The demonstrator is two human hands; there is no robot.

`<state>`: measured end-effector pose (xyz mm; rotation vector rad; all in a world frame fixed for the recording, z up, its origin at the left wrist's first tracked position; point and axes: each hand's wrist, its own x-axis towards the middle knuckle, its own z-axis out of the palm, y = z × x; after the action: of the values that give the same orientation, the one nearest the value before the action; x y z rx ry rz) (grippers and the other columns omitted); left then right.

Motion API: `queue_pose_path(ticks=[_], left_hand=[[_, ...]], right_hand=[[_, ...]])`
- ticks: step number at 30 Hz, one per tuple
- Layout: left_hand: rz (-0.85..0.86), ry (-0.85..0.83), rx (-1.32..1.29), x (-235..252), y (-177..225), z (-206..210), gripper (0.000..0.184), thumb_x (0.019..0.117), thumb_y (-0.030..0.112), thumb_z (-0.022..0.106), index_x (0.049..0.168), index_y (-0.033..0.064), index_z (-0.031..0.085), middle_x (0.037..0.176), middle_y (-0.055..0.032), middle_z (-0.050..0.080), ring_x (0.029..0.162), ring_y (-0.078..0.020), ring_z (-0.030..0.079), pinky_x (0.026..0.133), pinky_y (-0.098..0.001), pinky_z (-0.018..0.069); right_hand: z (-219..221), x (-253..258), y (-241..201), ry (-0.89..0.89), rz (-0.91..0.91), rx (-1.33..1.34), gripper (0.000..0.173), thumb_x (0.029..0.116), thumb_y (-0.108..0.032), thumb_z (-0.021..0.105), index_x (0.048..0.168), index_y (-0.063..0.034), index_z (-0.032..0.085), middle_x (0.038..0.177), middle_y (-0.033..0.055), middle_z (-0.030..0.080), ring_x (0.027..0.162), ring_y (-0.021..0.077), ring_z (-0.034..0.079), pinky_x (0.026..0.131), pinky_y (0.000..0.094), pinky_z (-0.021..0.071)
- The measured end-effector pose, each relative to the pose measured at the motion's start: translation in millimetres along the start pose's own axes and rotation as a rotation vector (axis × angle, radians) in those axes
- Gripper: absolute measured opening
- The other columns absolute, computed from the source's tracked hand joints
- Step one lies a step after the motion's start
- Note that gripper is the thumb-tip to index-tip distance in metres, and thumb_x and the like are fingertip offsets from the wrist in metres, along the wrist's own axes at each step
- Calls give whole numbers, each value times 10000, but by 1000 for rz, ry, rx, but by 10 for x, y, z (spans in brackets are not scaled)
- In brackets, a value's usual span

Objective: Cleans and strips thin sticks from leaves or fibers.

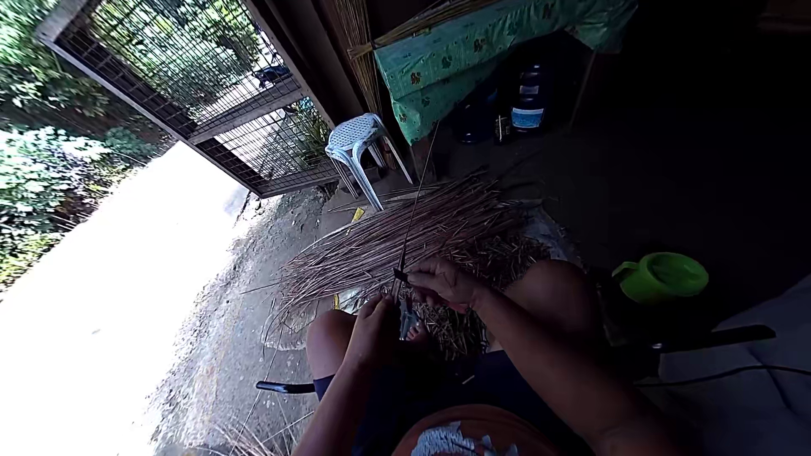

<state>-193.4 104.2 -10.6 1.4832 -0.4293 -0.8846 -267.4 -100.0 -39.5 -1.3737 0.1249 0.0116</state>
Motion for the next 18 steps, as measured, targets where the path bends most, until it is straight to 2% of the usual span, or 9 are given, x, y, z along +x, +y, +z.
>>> queue_pose_path(ticks=[3, 6, 12, 18], left_hand=[[-8, 11, -14, 57, 23, 79, 328, 1099, 190, 314, 912, 55, 547, 599, 16, 468, 442, -55, 418, 413, -198, 376], [-10, 3, -44, 64, 58, 111, 322, 1094, 180, 315, 913, 55, 551, 595, 20, 464, 439, -50, 418, 414, -195, 380], [8, -68, -73, -7, 155, 115, 332, 1073, 168, 302, 857, 89, 542, 566, 49, 435, 423, -34, 401, 403, -183, 368], [-33, -136, -130, -104, 132, 66, 332, 1065, 200, 308, 852, 111, 547, 577, 54, 428, 419, -31, 388, 395, -182, 357]], right_hand=[[90, -27, 18, -100, -16, 30, 232, 1075, -225, 525, 1008, -33, 636, 713, 0, 658, 518, 62, 572, 488, 200, 478], [68, -29, 17, -110, -61, 34, 225, 1067, -220, 541, 981, -40, 643, 698, -8, 655, 511, 58, 570, 480, 196, 474], [-8, 7, 15, -72, -145, 89, 213, 1052, -213, 568, 961, -45, 663, 703, -20, 667, 528, 43, 584, 485, 187, 479], [-141, 57, 21, 55, -205, 85, 242, 1057, -215, 573, 971, -18, 685, 705, 5, 670, 537, 54, 591, 494, 188, 488]])
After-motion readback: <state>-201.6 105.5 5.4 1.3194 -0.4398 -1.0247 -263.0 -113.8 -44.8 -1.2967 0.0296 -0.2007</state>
